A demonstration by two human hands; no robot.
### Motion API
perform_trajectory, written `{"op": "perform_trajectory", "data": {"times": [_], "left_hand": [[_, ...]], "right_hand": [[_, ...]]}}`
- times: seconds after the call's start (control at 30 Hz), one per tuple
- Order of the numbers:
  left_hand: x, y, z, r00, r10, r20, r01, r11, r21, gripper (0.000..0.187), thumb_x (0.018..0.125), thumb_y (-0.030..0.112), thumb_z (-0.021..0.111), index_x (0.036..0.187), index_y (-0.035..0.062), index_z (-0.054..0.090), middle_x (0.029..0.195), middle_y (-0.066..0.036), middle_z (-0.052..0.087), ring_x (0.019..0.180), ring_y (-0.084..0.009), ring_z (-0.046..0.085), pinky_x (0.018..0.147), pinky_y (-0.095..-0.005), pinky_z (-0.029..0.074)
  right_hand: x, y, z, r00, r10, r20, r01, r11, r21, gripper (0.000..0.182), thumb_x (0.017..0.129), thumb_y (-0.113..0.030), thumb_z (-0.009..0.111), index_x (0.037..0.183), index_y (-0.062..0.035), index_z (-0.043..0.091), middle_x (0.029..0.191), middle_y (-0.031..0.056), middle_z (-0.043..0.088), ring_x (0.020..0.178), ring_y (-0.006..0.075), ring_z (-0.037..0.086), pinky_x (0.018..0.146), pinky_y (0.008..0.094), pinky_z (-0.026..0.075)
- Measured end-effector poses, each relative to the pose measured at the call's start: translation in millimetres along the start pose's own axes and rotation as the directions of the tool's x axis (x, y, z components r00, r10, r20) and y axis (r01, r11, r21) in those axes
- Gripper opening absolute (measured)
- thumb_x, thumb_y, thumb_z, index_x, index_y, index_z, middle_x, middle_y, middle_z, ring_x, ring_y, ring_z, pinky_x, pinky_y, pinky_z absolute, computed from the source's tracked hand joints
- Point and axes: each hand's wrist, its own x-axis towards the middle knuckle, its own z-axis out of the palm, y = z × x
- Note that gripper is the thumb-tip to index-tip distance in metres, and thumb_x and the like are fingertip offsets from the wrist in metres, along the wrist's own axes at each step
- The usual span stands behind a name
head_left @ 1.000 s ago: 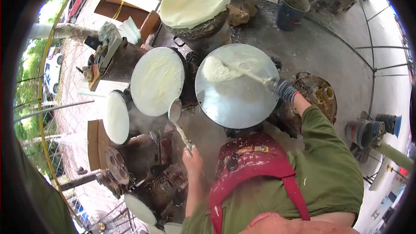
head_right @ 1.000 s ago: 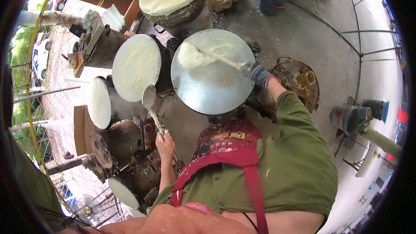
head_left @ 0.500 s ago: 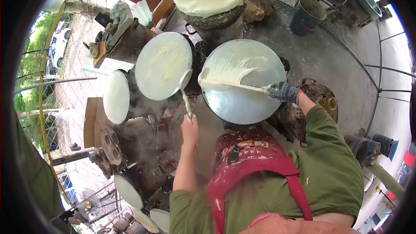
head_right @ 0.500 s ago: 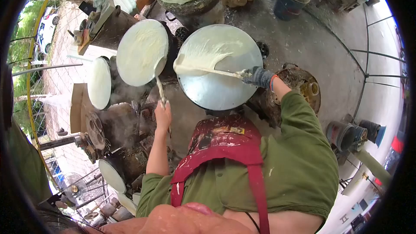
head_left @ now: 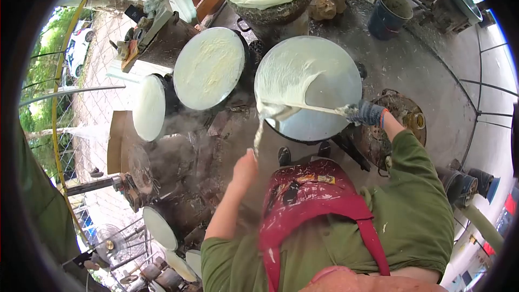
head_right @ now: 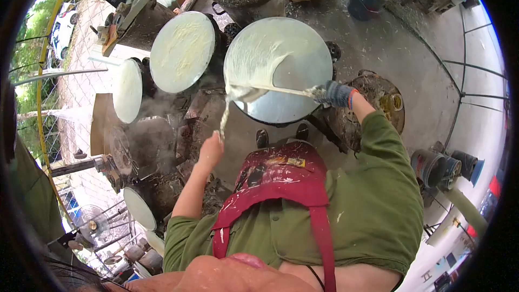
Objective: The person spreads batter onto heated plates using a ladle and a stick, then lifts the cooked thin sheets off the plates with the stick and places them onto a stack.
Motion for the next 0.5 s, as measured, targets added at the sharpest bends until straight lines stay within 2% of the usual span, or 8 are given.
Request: {"op": "perform_trajectory", "data": {"times": [0.1,0.17,0.2,0.27,0.33,0.4,0.47,0.5], "left_hand": [[-34.2,3.9,25.8,0.995,0.032,0.095,-0.03,0.999,-0.029,0.017,0.087,0.015,0.041,0.094,0.0,0.045,0.073,-0.026,0.06,0.072,-0.0427,0.059,0.065,-0.052,0.046],[-38.2,-5.8,44.4,0.982,0.167,0.092,-0.145,0.967,-0.21,0.018,0.087,0.017,0.046,0.095,0.0012,0.049,0.074,-0.024,0.06,0.07,-0.0401,0.06,0.062,-0.0503,0.045],[-35.2,-15.1,49.2,0.96,0.278,0.039,-0.253,0.917,-0.308,0.018,0.087,0.017,0.048,0.095,0.0014,0.051,0.073,-0.022,0.061,0.066,-0.0364,0.061,0.061,-0.047,0.046],[-41.2,-10.6,2.0,0.967,0.253,0.031,-0.201,0.832,-0.517,0.017,0.087,0.015,0.051,0.096,0.0018,0.054,0.069,-0.015,0.06,0.06,-0.0241,0.057,0.058,-0.0382,0.046],[-48.4,-24.0,-23.0,0.98,0.197,-0.024,-0.16,0.717,-0.679,0.016,0.087,0.014,0.053,0.097,0.0017,0.056,0.067,-0.008,0.057,0.059,-0.0139,0.052,0.056,-0.0304,0.044],[-51.4,-51.3,-30.7,0.986,0.104,-0.126,-0.164,0.583,-0.796,0.016,0.088,0.013,0.053,0.098,0.0009,0.057,0.068,-0.001,0.054,0.061,-0.0059,0.045,0.056,-0.0237,0.04],[-51.3,-81.7,-32.9,0.971,0.071,-0.227,-0.231,0.509,-0.829,0.016,0.089,0.012,0.053,0.099,0.0005,0.057,0.071,0.001,0.053,0.064,-0.0042,0.045,0.057,-0.0223,0.039],[-51.4,-95.1,-32.3,0.961,0.046,-0.274,-0.263,0.469,-0.843,0.016,0.089,0.012,0.052,0.099,0.0003,0.057,0.073,0.002,0.052,0.066,-0.0034,0.044,0.057,-0.0216,0.039]], "right_hand": [[-39.2,13.9,66.5,0.979,0.004,-0.204,0.118,0.804,0.583,0.021,0.089,-0.023,0.055,0.105,-0.0086,0.058,0.066,-0.0011,0.056,0.053,0.0117,0.053,0.05,0.0252,0.046],[-56.2,-2.2,126.5,0.972,0.205,-0.119,0.019,0.433,0.901,0.022,0.088,-0.021,0.057,0.106,-0.0087,0.055,0.068,-0.0012,0.055,0.055,0.0101,0.053,0.049,0.0243,0.045],[-56.8,-12.8,150.5,0.959,0.278,-0.05,-0.006,0.198,0.98,0.022,0.088,-0.02,0.057,0.106,-0.0088,0.054,0.069,-0.0013,0.055,0.056,0.0093,0.053,0.048,0.0239,0.045],[-24.1,-30.1,194.0,0.981,-0.142,-0.133,0.133,-0.009,0.991,0.027,0.087,-0.021,0.058,0.112,-0.0111,0.05,0.073,0.0006,0.056,0.055,0.0067,0.051,0.045,0.0226,0.044],[27.7,-89.7,217.4,0.961,-0.096,-0.261,0.24,-0.181,0.954,0.028,0.088,-0.025,0.056,0.112,-0.0107,0.048,0.068,0.0002,0.055,0.05,0.0064,0.049,0.043,0.022,0.042],[79.5,-150.8,235.5,0.955,0.135,-0.262,0.283,-0.166,0.945,0.03,0.089,-0.028,0.055,0.113,-0.0126,0.047,0.062,-0.001,0.053,0.048,0.0057,0.044,0.043,0.0211,0.041],[167.5,-156.1,260.6,0.861,0.361,-0.359,0.359,0.07,0.931,0.024,0.088,-0.027,0.055,0.105,-0.0106,0.055,0.071,0.0034,0.058,0.051,0.0115,0.052,0.044,0.0237,0.041],[188.7,-164.4,262.7,0.792,0.478,-0.381,0.202,0.384,0.901,0.027,0.087,-0.033,0.053,0.101,-0.0099,0.057,0.072,0.0037,0.06,0.054,0.0138,0.054,0.048,0.0291,0.043]]}}
